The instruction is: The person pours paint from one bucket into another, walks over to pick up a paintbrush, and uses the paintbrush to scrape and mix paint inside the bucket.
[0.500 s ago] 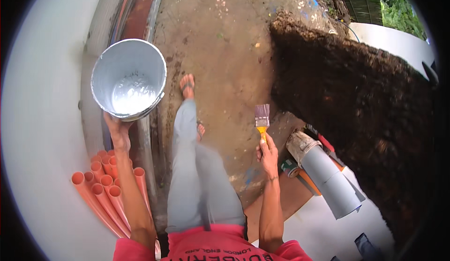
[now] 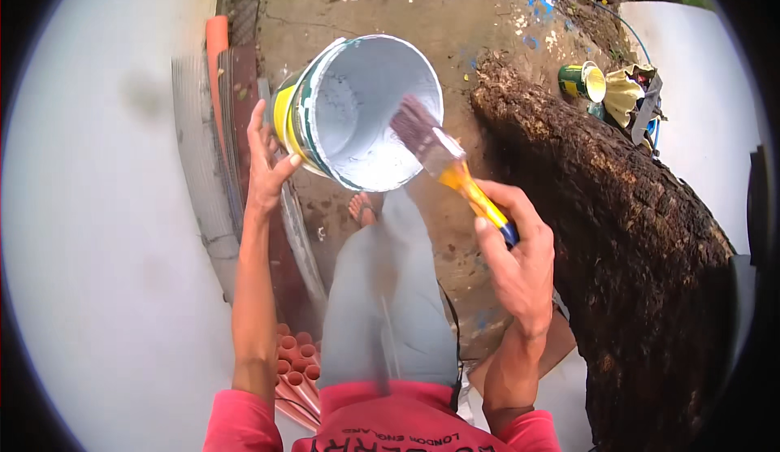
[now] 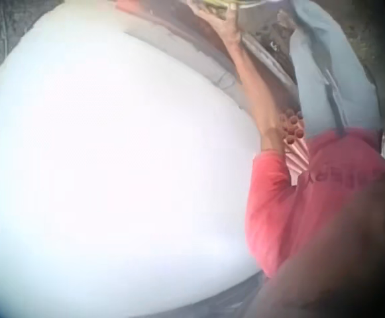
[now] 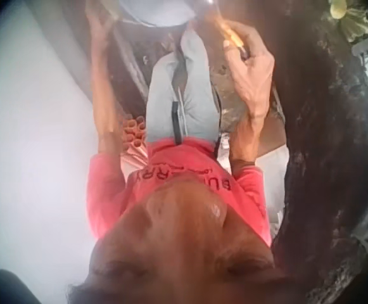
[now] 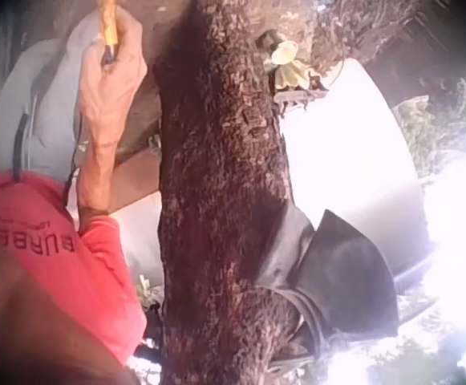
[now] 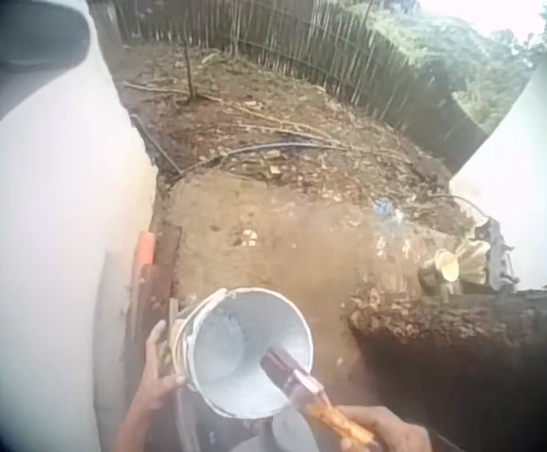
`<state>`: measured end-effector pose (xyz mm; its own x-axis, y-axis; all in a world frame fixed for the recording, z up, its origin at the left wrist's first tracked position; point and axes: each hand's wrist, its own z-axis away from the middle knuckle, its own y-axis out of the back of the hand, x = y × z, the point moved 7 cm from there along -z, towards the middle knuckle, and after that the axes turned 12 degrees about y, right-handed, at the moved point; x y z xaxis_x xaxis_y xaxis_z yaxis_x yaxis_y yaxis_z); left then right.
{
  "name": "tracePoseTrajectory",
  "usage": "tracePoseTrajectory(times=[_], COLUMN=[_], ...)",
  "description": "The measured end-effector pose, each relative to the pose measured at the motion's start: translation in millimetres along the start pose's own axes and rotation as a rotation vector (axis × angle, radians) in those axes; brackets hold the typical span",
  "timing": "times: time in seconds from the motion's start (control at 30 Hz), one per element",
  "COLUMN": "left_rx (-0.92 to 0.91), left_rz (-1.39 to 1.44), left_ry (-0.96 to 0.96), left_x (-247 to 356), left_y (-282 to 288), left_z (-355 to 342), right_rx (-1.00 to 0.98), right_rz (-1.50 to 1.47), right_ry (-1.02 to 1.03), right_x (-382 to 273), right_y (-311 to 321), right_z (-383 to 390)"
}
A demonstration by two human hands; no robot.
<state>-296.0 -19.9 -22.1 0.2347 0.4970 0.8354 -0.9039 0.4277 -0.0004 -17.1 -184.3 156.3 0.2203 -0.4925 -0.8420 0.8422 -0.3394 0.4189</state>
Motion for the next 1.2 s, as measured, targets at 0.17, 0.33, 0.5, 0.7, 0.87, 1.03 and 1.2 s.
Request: tracePoseTrajectory(times=[0.17, 0.33, 0.5, 0.7, 0.87, 1.03, 1.2], left_rx=[-0.176, -0.24, -0.364, -0.503, -0.554, -0.69, -0.846], left_rz=[-0.115, -0.201, -0.283, -0.358, -0.388, -0.46, -0.588], left_ry=[-0.028, -0.01, -0.012, 0.029, 0.02, -0.003, -0.072], left_x=[103, 181, 255, 336, 380, 417, 452], left_y=[-72, -136, -197, -272, -330, -415, -514], left_z=[-102, -209, -294, -413, -490, -535, -550], right_rx=[-0.104, -0.056, -0.006, -0.022, -0.225, 0.125, 0.249], right_rz=[0.205, 0.141, 0.19, 0.271, 0.598, 0.657, 0.701], right_ry=[0.123, 0.122, 0.335, 0.563, 0.527, 0.474, 0.433], right_x=[-31, -20, -42, -87, -101, -97, -61], right_y=[0, 19, 61, 127, 178, 262, 325], right_z=[-167, -305, -394, -483, -534, -578, -597])
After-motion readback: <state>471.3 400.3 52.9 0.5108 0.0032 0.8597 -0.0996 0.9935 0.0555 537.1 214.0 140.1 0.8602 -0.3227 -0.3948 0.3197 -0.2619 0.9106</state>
